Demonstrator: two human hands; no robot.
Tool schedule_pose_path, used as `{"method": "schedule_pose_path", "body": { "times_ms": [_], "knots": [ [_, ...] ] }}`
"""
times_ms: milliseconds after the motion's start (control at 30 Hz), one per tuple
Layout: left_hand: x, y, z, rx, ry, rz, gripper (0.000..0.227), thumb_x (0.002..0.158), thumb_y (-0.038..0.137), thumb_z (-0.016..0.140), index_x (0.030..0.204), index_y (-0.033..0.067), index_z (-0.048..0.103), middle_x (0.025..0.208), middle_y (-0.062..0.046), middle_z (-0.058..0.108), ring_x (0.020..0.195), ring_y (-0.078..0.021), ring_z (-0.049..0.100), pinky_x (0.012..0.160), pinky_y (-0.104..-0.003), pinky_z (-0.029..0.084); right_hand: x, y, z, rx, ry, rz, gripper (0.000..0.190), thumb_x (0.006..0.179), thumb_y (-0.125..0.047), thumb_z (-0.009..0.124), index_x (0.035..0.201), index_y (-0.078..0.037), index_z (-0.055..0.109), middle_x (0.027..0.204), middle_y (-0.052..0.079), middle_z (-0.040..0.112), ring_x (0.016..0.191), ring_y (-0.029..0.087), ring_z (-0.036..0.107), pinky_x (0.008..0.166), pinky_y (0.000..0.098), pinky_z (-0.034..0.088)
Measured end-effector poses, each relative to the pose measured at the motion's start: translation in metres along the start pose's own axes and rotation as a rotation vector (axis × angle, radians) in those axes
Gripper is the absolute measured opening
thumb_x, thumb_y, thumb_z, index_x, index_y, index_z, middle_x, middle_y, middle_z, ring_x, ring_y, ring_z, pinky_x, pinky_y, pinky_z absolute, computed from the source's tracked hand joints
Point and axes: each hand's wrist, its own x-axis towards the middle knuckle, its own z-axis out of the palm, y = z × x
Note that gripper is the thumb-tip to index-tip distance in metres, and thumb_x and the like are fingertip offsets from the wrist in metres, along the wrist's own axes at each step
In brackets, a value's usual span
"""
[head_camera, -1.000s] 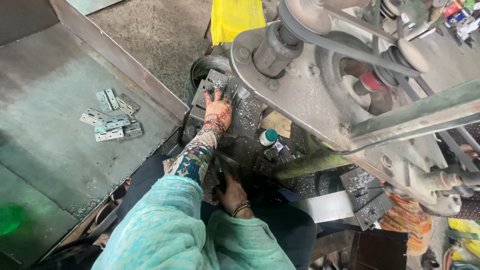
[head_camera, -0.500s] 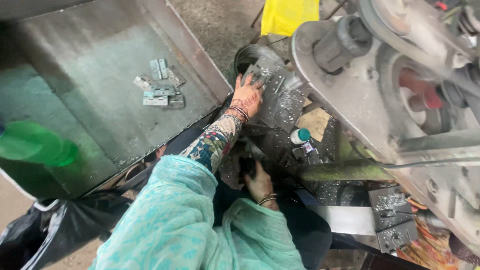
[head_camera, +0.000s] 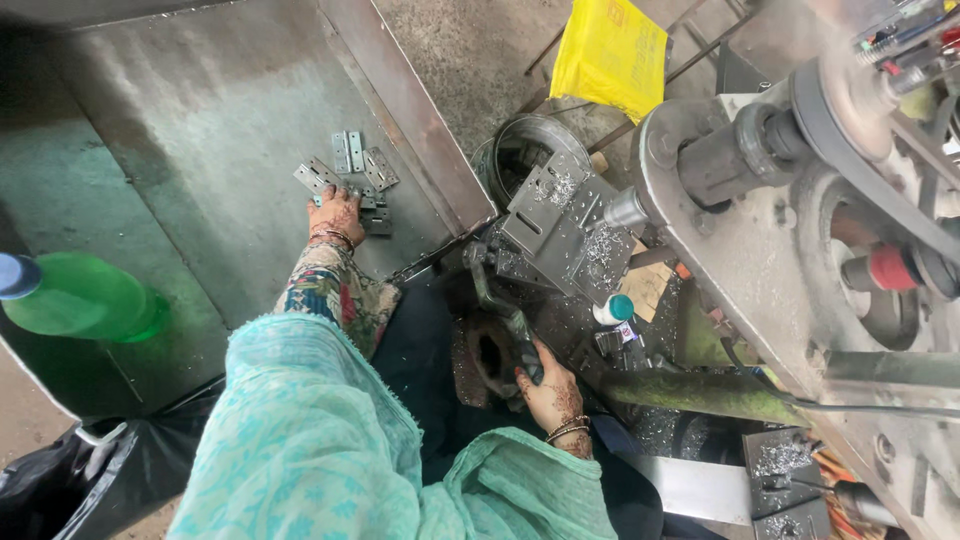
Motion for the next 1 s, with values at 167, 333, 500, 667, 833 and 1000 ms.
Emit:
{"method": "schedule_pose_path", "body": {
  "times_ms": [167,333,500,667,833,1000],
  "knots": [
    [0.003,-0.002,-0.021,0.063,-0.086,0.047,0.06,0.081,0.025,0.073,0.14,0.0206,0.059,0.15,-0.003,0.052,0.143,-0.0268,0.041,0.117,-0.07,0.024,0.005,0.005,0.002,-0.024,-0.016,0.039,0.066,0.083,-0.038,0.075,0.144,-0.022,0.055,0.121,0.021,0.071,0.115,0.042,0.066,0.095,0.0492,0.054],
    [-0.035,0.015,-0.033,0.185,-0.123,0.129,0.058,0.081,0.036,0.077,0.134,0.0183,0.063,0.14,-0.005,0.058,0.138,-0.0293,0.047,0.113,-0.066,0.034,0.006,0.006,0.002,0.012,0.002,0.021,0.064,0.083,-0.037,0.074,0.142,-0.02,0.057,0.119,0.021,0.072,0.113,0.041,0.067,0.094,0.0485,0.055],
    [-0.075,0.014,-0.017,0.039,-0.053,0.073,0.046,0.081,0.033,0.076,0.122,0.0132,0.067,0.129,-0.009,0.065,0.128,-0.0315,0.058,0.103,-0.05,0.051,0.003,0.009,0.003,0.034,0.008,0.006,0.064,0.082,-0.033,0.074,0.142,-0.022,0.056,0.117,0.02,0.072,0.111,0.042,0.068,0.093,0.0488,0.055],
    [-0.067,0.009,-0.001,0.038,-0.023,0.077,0.038,0.089,0.027,0.072,0.123,0.0124,0.068,0.125,-0.015,0.066,0.12,-0.037,0.062,0.096,-0.047,0.056,0.002,0.01,0.003,0.056,-0.02,0.044,0.064,0.081,-0.032,0.074,0.142,-0.026,0.056,0.113,0.018,0.074,0.108,0.04,0.07,0.09,0.0484,0.056],
    [-0.065,0.007,0.016,-0.034,0.065,-0.018,0.04,0.085,0.024,0.071,0.125,0.02,0.068,0.133,-0.009,0.063,0.127,-0.037,0.056,0.096,-0.051,0.054,0.001,0.016,0.007,0.045,0.019,0.001,0.064,0.083,-0.037,0.075,0.142,-0.022,0.055,0.115,0.019,0.072,0.108,0.041,0.067,0.09,0.0499,0.055],
    [-0.051,0.007,0.005,-0.025,-0.023,-0.155,0.068,0.076,0.03,0.081,0.141,0.0288,0.063,0.143,-0.014,0.057,0.127,-0.0409,0.056,0.1,-0.05,0.053,0.001,0.016,0.007,0.08,0.036,-0.016,0.061,0.084,-0.036,0.074,0.14,-0.02,0.057,0.115,0.018,0.072,0.109,0.04,0.068,0.091,0.0491,0.055]
  ]
}}
